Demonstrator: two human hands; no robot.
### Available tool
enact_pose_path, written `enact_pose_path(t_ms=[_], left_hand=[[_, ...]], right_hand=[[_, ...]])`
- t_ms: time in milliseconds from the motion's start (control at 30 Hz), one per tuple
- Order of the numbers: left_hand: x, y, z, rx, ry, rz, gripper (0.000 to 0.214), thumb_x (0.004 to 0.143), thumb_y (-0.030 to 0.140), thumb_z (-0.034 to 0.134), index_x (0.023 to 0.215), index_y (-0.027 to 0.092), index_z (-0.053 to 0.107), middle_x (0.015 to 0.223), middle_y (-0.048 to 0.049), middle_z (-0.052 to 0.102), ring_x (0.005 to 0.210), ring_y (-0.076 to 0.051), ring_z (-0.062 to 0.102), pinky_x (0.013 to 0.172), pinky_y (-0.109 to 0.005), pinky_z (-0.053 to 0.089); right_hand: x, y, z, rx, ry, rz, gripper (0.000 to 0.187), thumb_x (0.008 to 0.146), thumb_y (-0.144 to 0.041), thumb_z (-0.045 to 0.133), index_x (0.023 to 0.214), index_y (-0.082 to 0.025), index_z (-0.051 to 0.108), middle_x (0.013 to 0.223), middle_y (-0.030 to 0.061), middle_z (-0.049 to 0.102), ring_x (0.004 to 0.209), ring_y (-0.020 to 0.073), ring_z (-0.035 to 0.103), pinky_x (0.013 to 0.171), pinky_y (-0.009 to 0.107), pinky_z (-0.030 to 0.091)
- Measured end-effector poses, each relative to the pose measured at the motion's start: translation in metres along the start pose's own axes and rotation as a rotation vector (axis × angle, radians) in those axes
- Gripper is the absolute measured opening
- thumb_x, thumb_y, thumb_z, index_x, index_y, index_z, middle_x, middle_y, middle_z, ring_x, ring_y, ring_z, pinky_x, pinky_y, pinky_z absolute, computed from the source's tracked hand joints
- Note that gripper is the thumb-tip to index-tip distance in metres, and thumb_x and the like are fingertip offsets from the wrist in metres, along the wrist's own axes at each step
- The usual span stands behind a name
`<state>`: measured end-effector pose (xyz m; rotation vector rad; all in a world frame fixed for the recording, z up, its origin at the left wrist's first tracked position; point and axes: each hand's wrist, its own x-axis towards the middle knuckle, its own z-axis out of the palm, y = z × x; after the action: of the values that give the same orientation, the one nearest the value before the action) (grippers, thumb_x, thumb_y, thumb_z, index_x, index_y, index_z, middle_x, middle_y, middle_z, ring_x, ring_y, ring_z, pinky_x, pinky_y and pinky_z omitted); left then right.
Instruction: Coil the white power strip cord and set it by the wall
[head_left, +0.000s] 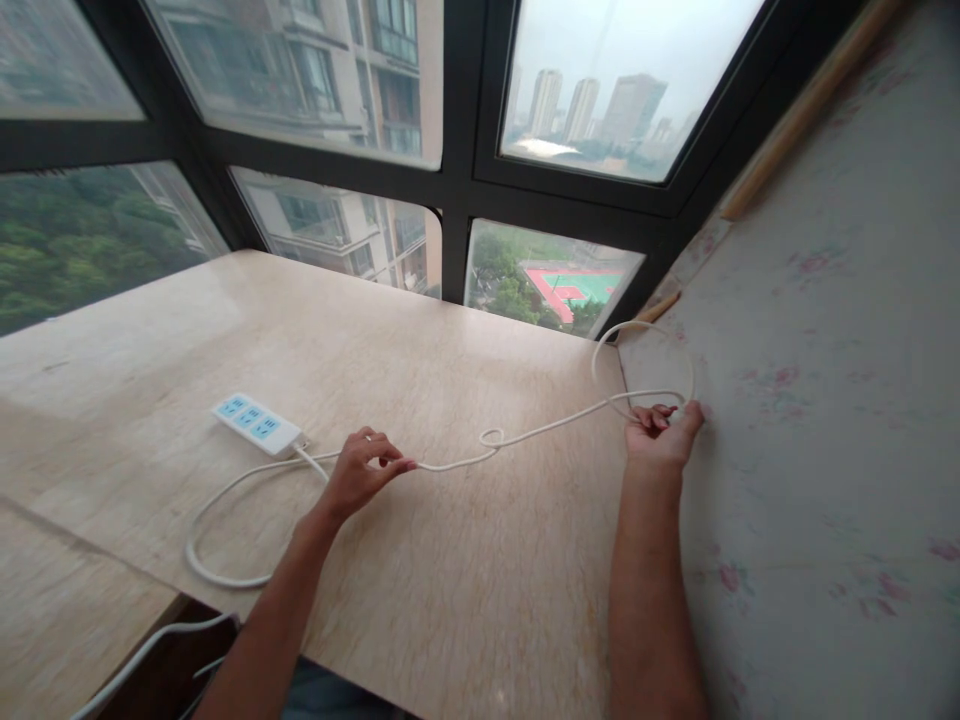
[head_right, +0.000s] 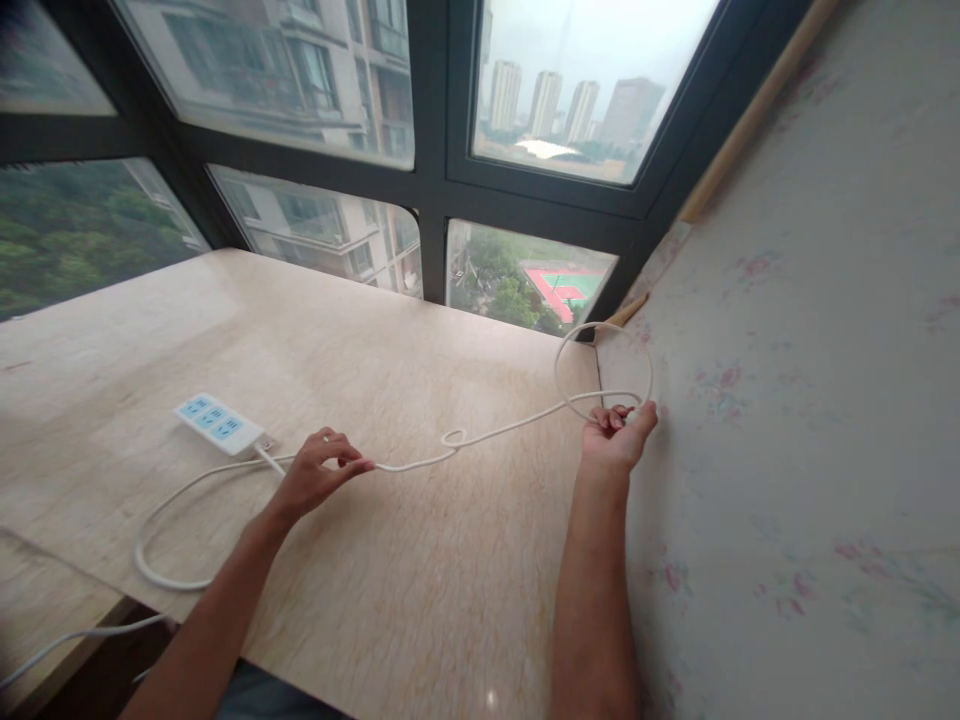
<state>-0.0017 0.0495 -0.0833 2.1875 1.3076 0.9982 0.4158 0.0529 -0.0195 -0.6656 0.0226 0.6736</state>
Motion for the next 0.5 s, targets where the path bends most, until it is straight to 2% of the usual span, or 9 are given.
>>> enact_pose_path(t_ms=[133,233,367,500], left_hand=[[0.008,-0.022,0.006,0.140,-0.010,-0.042,0.028,0.074,0.047,0.072,0.062,0.022,0.069,0.063,-0.0017,0.065,0.074,-0.020,0.054,0.083,-0.038,0.030],[0.011,-0.030,0.010,0.212,-0.005,-0.075,0.025,0.076,0.043,0.070,0.063,0.021,0.067,0.068,-0.0030,0.067,0.081,-0.022,0.055,0.084,-0.039,0.029],[0.011,-0.027,0.015,0.393,0.087,-0.158,0.024,0.079,0.039,0.068,0.066,0.019,0.064,0.077,-0.0065,0.069,0.090,-0.026,0.054,0.084,-0.041,0.028],[0.012,-0.017,0.019,0.499,0.044,-0.210,0.024,0.082,0.038,0.063,0.071,0.018,0.065,0.084,-0.0108,0.069,0.094,-0.029,0.054,0.083,-0.043,0.030]], right_hand=[[0.000,-0.006,-0.002,0.044,0.006,0.044,0.031,0.093,-0.032,0.041,0.066,-0.020,0.036,0.051,-0.0110,0.033,0.033,0.0006,0.026,0.034,0.013,0.024],[0.001,-0.013,-0.002,0.071,0.037,0.091,0.033,0.095,-0.032,0.038,0.065,-0.019,0.035,0.051,-0.0114,0.032,0.033,-0.0001,0.025,0.035,0.012,0.024],[0.001,-0.020,-0.001,0.036,0.013,0.109,0.033,0.095,-0.036,0.040,0.066,-0.019,0.035,0.051,-0.0115,0.033,0.032,-0.0002,0.024,0.034,0.012,0.023],[-0.016,-0.016,0.011,0.046,-0.055,0.127,0.032,0.093,-0.037,0.044,0.067,-0.019,0.037,0.054,-0.0109,0.038,0.033,-0.0013,0.025,0.035,0.011,0.025]])
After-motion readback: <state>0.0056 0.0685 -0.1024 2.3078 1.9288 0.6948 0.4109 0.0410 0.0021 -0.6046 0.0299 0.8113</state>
